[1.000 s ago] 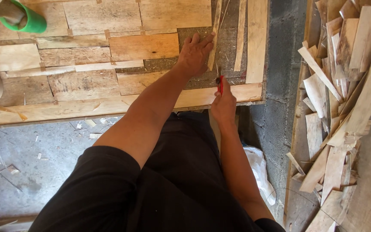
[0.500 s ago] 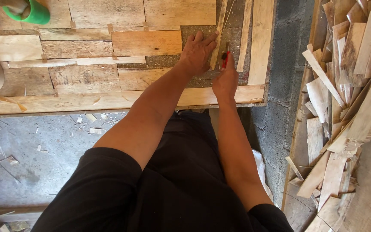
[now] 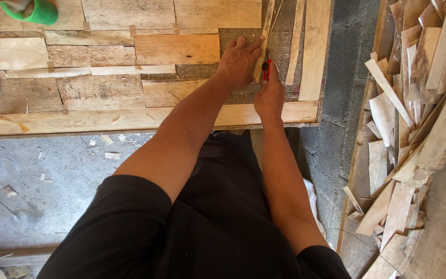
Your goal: Fitting and cutting small wooden strips to create a wooden panel on a workbench.
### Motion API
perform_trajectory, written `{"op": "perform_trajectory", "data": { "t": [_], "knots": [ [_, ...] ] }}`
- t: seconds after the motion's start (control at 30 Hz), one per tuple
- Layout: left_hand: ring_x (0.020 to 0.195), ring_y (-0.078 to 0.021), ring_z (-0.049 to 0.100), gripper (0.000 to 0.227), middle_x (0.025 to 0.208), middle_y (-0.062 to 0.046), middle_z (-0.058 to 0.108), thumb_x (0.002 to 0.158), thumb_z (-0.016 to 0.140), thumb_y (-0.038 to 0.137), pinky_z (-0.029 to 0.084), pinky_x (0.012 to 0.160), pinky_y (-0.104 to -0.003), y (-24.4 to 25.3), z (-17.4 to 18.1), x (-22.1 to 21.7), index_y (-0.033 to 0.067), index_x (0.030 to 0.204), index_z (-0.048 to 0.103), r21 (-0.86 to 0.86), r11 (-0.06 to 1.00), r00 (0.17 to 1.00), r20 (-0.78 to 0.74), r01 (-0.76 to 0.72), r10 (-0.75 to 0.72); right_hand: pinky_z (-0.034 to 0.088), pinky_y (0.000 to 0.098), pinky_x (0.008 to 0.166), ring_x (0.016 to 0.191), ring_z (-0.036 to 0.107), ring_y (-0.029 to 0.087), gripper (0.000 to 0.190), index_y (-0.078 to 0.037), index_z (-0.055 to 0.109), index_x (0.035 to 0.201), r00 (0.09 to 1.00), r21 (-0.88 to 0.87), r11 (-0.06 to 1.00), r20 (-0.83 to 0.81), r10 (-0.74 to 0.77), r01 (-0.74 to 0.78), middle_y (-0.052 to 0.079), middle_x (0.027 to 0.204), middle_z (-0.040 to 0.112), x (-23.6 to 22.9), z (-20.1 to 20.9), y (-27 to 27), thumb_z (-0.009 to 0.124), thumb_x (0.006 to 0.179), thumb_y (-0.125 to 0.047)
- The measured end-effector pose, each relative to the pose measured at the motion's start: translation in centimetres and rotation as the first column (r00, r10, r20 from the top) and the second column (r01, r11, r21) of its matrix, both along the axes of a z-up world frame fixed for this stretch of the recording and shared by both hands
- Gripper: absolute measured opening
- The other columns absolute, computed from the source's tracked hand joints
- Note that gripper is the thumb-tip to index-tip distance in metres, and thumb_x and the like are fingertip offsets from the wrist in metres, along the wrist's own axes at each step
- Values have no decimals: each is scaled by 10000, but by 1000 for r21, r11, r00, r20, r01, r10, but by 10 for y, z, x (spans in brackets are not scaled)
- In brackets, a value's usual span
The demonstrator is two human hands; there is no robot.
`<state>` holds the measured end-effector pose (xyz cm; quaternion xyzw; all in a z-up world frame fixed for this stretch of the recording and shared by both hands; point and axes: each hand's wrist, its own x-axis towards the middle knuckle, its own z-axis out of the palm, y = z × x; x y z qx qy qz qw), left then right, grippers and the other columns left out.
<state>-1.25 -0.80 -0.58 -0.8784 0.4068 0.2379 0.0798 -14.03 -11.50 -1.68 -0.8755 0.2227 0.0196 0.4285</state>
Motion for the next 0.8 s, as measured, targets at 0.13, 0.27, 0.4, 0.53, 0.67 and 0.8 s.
{"op": "perform_trajectory", "data": {
  "t": [0.13, 0.27, 0.4, 0.53, 0.67, 0.8],
  "knots": [
    [1296, -292, 384, 970, 1691, 2, 197, 800, 802, 585, 416, 1022, -430, 2, 7, 0, 154, 1562, 385, -11, 1000, 1000, 9, 19, -19, 542, 431, 946, 1171, 660, 398, 659, 10, 360, 1550, 997, -67, 998, -78, 4, -9, 276, 1318, 634, 5, 25, 3, 524, 919, 100],
    [1298, -284, 385, 978, 1680, 9, 211, 784, 814, 571, 405, 1040, -429, 1, 6, 0, 161, 1564, 390, -37, 999, 1000, -10, -11, 11, 540, 466, 889, 1096, 661, 409, 742, -12, 326, 1563, 989, -177, 984, -139, -43, 18, 271, 1239, 636, -2, 23, 5, 558, 870, 111],
    [1246, -298, 402, 929, 1662, 4, 210, 815, 773, 577, 399, 1043, -427, 1, -2, 3, 162, 1550, 386, -36, 999, 1000, 1, -1, 1, 538, 488, 902, 1092, 671, 414, 646, -63, 359, 1585, 996, -122, 992, -82, -25, 15, 262, 1224, 657, -8, 33, 14, 504, 975, 90],
    [1243, -302, 403, 924, 1666, -2, 208, 813, 768, 586, 426, 988, -435, 1, -2, 2, 145, 1537, 402, -13, 1000, 1000, 9, 25, -25, 517, 513, 897, 1084, 655, 442, 631, -81, 362, 1586, 972, -107, 994, -234, -31, 6, 275, 1186, 660, -12, 35, 26, 499, 986, 56],
    [1235, -292, 418, 912, 1662, -2, 254, 787, 793, 553, 443, 951, -410, 1, -8, 1, 131, 1512, 439, -41, 999, 999, 45, 15, -13, 521, 512, 906, 1101, 648, 464, 622, -33, 356, 1568, 986, -131, 991, -165, -25, 3, 304, 1232, 646, -24, 21, 33, 512, 973, 56],
    [1193, -321, 435, 971, 1656, -55, 265, 807, 753, 677, 456, 922, -433, -3, 12, 4, 74, 1495, 428, 16, 1000, 999, -44, 1, 0, 533, 505, 915, 1114, 653, 455, 613, -3, 338, 1568, 980, -111, 994, -193, -39, 18, 306, 1252, 645, -28, 19, 40, 508, 982, 53]
  ]
}}
